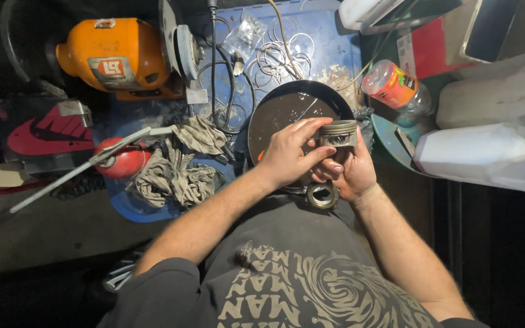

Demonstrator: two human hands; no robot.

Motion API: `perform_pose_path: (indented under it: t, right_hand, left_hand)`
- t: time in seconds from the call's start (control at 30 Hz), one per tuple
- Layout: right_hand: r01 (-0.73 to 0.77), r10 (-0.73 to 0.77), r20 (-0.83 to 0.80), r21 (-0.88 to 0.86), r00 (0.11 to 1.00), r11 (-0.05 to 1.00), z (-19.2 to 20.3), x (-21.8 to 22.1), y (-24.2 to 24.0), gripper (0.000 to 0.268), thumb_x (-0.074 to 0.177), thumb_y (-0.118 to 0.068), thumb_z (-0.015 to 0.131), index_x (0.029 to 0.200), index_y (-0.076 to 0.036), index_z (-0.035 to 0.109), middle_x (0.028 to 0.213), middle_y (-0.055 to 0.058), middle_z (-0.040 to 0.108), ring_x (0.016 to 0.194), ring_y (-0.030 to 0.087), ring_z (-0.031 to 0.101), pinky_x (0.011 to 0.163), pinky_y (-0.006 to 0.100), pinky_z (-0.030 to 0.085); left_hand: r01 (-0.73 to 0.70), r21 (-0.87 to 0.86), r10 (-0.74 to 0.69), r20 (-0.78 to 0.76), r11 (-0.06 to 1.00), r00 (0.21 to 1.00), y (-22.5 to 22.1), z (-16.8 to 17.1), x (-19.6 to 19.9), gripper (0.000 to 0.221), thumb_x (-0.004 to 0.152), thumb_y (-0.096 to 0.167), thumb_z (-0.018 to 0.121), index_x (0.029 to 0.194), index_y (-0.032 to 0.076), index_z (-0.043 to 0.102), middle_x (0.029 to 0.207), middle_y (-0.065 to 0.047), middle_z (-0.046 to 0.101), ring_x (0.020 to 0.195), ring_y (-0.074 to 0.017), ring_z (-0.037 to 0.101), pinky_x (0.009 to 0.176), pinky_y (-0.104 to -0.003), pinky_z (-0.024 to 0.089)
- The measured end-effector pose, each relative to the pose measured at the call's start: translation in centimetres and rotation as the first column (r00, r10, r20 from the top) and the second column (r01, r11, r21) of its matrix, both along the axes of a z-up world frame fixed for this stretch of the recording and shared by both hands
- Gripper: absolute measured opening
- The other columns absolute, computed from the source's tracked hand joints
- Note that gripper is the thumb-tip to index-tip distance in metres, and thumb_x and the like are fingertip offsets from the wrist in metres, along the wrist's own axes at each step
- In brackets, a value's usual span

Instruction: Cleaning a piston and connecting rod assembly in a bowl of solvent using a brush and a screwdriver for scraping.

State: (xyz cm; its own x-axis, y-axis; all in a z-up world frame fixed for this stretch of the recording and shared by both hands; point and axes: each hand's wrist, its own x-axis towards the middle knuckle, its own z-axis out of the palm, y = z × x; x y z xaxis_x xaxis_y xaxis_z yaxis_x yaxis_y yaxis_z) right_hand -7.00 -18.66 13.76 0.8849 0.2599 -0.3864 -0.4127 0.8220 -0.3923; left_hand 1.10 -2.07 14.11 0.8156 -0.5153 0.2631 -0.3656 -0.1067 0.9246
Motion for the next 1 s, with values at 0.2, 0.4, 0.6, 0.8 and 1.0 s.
perform_pose_path:
  t: [0.2,0.4,0.6,0.8,1.0]
  right_hand:
    - [-0.104,0.062,-0.145,-0.303,0.988,0.947,0.1,-0.2,0.5,0.084,0.094,-0.081,0.035,0.115,-0.002,0.054,0.077,0.016,0.065,0.067,0.033,0.074,0.056,0.039,0.056]
    - [-0.521,0.131,-0.504,-0.825,0.854,0.222,3.6,0.9,2.3,0.097,0.084,-0.056,0.078,0.155,-0.012,0.030,0.099,0.014,0.076,0.097,0.030,0.075,0.086,0.045,0.058]
    - [-0.542,0.218,-0.620,-0.774,0.754,-0.326,0.3,0.1,0.6,0.084,0.079,-0.067,0.074,0.132,-0.003,0.059,0.108,0.028,0.074,0.109,0.045,0.070,0.092,0.054,0.054]
    - [-0.419,0.166,-0.721,-0.556,0.672,-0.718,1.7,0.2,2.0,0.087,0.089,-0.080,0.052,0.107,0.003,0.070,0.096,0.024,0.076,0.097,0.041,0.076,0.082,0.051,0.059]
    - [-0.285,0.224,-0.701,-0.530,0.677,-0.799,0.3,-0.2,1.7,0.083,0.093,-0.080,0.046,0.094,0.000,0.071,0.079,0.018,0.075,0.083,0.035,0.078,0.070,0.045,0.060]
  left_hand:
    - [-0.013,0.194,-0.020,0.168,0.981,0.986,0.9,-0.7,0.2,0.048,0.097,0.041,0.067,0.132,0.008,0.062,0.116,-0.013,0.072,0.108,-0.0331,0.071,0.093,-0.042,0.058]
    - [0.077,0.537,-0.101,0.016,0.840,0.995,1.1,-4.8,-0.2,0.050,0.095,0.039,0.066,0.129,0.003,0.063,0.104,-0.016,0.075,0.100,-0.0361,0.074,0.088,-0.046,0.059]
    - [0.221,0.589,-0.212,-0.085,0.777,0.974,1.4,-6.6,-0.7,0.051,0.096,0.047,0.061,0.124,0.004,0.066,0.102,-0.017,0.075,0.098,-0.0385,0.073,0.086,-0.049,0.057]
    - [0.088,0.749,-0.302,0.153,0.656,0.941,1.8,-10.6,-0.2,0.043,0.101,0.045,0.045,0.097,0.015,0.076,0.084,-0.006,0.071,0.084,-0.0284,0.071,0.079,-0.041,0.054]
    - [-0.291,0.763,-0.261,0.510,0.577,0.820,2.4,-12.2,-1.0,0.041,0.058,0.035,0.093,0.075,0.011,0.064,0.064,-0.004,0.055,0.061,-0.0250,0.062,0.060,-0.038,0.050]
